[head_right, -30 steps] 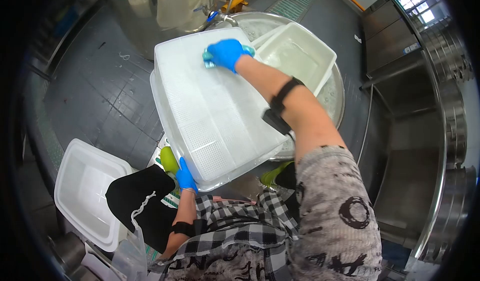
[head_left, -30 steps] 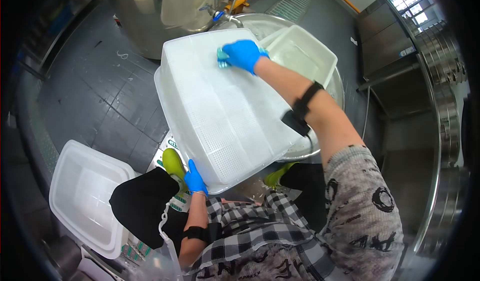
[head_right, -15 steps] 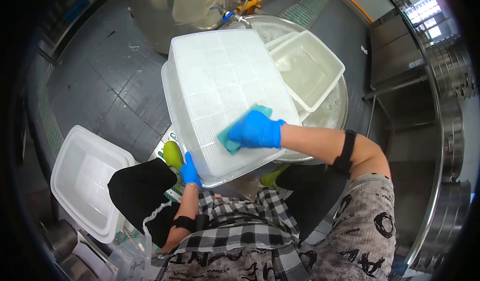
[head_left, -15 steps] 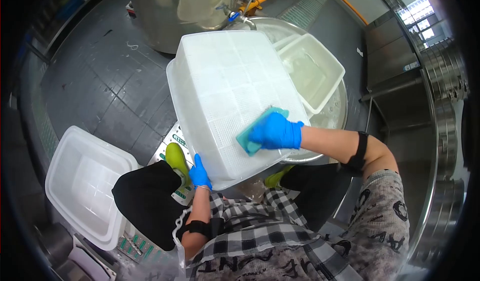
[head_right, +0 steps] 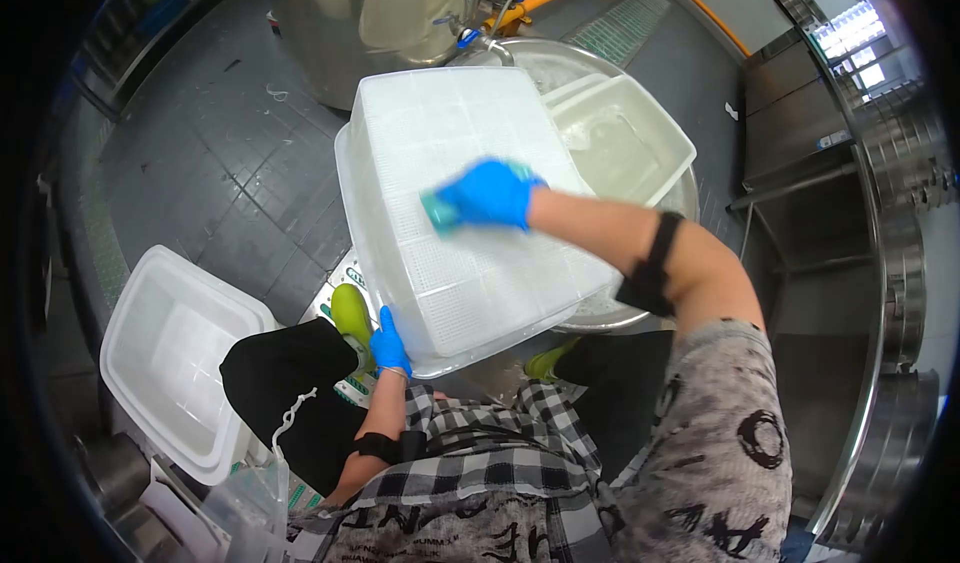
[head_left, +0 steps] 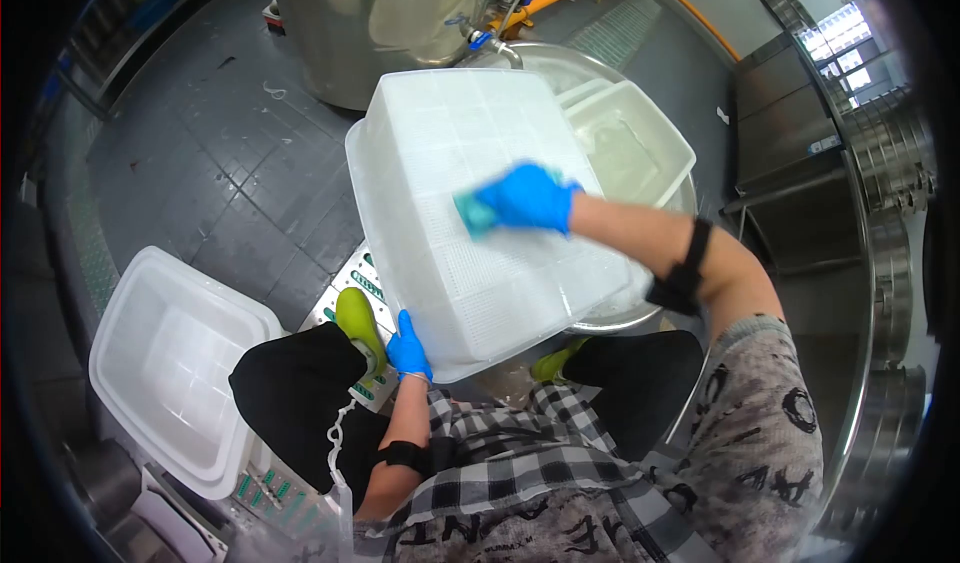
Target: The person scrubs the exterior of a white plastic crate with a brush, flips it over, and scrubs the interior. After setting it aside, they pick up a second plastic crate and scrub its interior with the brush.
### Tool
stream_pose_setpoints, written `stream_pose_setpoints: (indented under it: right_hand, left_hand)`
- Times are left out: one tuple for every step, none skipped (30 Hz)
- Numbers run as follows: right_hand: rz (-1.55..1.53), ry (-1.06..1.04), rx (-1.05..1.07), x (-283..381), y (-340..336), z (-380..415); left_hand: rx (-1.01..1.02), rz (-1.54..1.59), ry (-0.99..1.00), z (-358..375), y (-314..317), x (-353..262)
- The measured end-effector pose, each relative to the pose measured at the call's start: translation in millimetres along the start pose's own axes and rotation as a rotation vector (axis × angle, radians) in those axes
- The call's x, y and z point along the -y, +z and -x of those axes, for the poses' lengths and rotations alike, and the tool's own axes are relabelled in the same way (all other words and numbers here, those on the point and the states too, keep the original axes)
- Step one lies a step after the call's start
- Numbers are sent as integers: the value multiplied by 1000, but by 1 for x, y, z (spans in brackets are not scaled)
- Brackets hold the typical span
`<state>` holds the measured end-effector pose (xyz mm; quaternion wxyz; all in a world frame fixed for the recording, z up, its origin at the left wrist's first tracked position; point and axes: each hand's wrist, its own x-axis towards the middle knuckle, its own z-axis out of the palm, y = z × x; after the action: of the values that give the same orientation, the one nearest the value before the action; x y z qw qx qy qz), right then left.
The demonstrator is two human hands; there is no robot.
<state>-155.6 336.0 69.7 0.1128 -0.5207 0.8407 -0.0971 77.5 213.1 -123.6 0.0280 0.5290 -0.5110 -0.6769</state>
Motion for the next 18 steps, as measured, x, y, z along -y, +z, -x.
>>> stream_pose_setpoints:
  right_hand:
    - [-20,-22,42,15,2,22]
    - [89,-73,116,25,2,34]
    - [195,-128,191,31,-2,39]
    - [257,-92,194,35,-6,29]
    - [141,-75,84,27,-1,14]
    - [-43,-76,8,18,3,-7]
    - [156,-35,26,12,-1,-36]
    - [51,31,-34,4,-8,-60]
    - [128,117,-88,-4,-14,-83]
    - [233,114,-116,-16,-21,-100]
    - [255,152,-139,-25,-23,-111]
    - [225,142,-143,-20,-26,-111]
    - [194,136,-146,-16,-30,-109]
    - [139,98,-134,-7,-26,-101]
    - [86,63,-119,14,-21,-84]
    - [116,64,-37,29,-19,-66]
    - [112,43,-45,31,-12,-44]
    - [39,127,-58,24,-3,-21]
  left_hand:
    - [12,-17,-14,2,1,-3]
    - [18,-15,-15,2,3,-3]
    - [22,1,-11,3,3,-1]
    - [26,16,-3,3,3,1]
    - [28,8,-1,2,3,2]
    - [15,-13,11,1,3,2]
    - [1,-36,19,0,2,3]
    - [-1,-40,22,-1,1,4]
    - [4,-31,32,-2,1,6]
    - [8,-19,45,-4,1,7]
    - [4,-20,52,-10,1,11]
    - [-1,-45,51,-13,2,14]
    - [-4,-73,49,-16,1,17]
    - [2,-76,55,-20,0,19]
    - [0,-38,36,-18,0,16]
    - [4,-1,14,-15,2,13]
    - [22,-10,13,-8,4,5]
    - [24,-2,4,2,3,-7]
